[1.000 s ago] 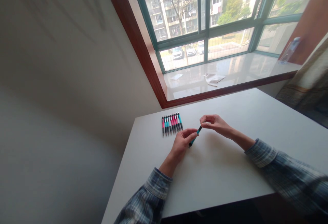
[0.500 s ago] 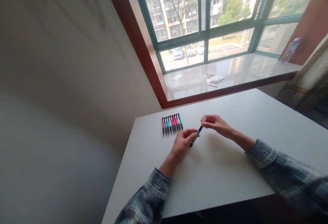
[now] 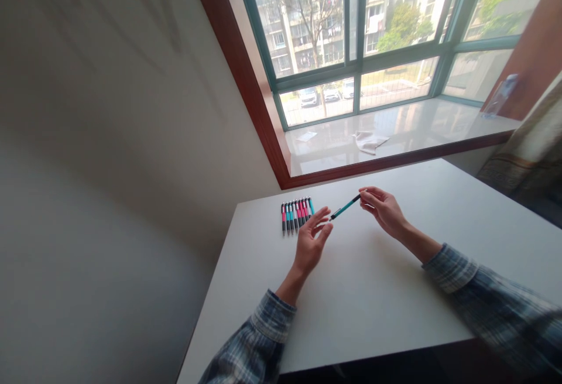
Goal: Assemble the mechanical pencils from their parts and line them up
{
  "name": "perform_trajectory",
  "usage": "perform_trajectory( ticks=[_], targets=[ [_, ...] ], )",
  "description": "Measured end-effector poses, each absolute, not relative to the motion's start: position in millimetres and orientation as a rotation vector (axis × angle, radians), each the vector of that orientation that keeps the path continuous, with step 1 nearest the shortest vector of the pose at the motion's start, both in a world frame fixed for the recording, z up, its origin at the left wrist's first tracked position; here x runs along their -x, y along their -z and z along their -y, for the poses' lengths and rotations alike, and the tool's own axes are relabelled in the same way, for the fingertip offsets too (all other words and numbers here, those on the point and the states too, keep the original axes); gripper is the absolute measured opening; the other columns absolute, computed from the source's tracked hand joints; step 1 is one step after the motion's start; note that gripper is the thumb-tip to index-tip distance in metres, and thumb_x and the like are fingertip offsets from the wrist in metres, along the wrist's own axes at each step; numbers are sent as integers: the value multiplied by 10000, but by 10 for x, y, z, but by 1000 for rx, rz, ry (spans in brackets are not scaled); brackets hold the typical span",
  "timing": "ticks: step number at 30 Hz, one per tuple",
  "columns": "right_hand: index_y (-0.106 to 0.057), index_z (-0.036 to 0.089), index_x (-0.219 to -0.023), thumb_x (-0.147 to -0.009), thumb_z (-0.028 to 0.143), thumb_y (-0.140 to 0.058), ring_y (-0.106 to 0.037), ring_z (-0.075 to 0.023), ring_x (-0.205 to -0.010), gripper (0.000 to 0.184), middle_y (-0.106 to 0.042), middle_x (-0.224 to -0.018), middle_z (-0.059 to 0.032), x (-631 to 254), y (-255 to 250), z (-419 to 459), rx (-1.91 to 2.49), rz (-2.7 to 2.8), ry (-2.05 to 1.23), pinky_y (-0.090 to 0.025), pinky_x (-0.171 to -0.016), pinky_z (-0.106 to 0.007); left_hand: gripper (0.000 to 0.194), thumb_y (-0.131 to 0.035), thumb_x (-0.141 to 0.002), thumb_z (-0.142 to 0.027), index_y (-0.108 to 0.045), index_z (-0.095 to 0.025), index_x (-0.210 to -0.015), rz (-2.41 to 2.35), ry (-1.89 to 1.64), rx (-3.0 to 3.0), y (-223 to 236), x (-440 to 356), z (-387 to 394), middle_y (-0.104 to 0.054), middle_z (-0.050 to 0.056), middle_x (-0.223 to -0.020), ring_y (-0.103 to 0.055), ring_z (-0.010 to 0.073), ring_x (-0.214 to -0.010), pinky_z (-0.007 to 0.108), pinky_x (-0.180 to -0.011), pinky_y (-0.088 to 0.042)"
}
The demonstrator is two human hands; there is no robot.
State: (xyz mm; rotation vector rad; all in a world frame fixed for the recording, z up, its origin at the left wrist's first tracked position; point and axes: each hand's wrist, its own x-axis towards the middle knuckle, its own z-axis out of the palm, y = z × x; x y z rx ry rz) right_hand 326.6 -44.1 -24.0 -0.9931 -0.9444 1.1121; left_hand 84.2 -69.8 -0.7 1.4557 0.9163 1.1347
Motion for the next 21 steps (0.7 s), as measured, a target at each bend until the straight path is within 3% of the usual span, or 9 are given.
perform_trajectory(
  ticks=[7, 12, 21],
  targets=[
    [-755, 187, -1073, -866, 481, -765, -769, -255, -834, 359, -794, -905, -85, -3118, 430, 471, 1081, 1269, -791, -633, -802, -406, 253, -654, -921, -340, -752, -203, -1110, -1207, -1521, -1651, -109, -338, 283, -753, 82, -1128, -680, 191, -952, 325, -874, -557],
    [-762, 244, -1093, -983, 322, -635, -757, -229, -850, 185, -790, -982, -64, -2902, 438, 565, 1035, 1733, -345, -630, -827, -398, 249, -641, -896, -369, -763, -184, -1010, -1381, -1608, -1616, -29, 83, 19, -771, 85, -1045, -685, 198, -896, 303, -788, -555],
    [-724, 230, -1144, -1027, 155, -519, -706, -200, -876, 247, -750, -971, -81, -2558, 445, 453, 815, 2229, -25, -607, -778, -342, 195, -617, -875, -318, -771, -221, -946, -1605, -1495, -1713, 56, 223, 49, -775, 55, -1012, -658, 185, -795, 290, -690, -534]
  ],
)
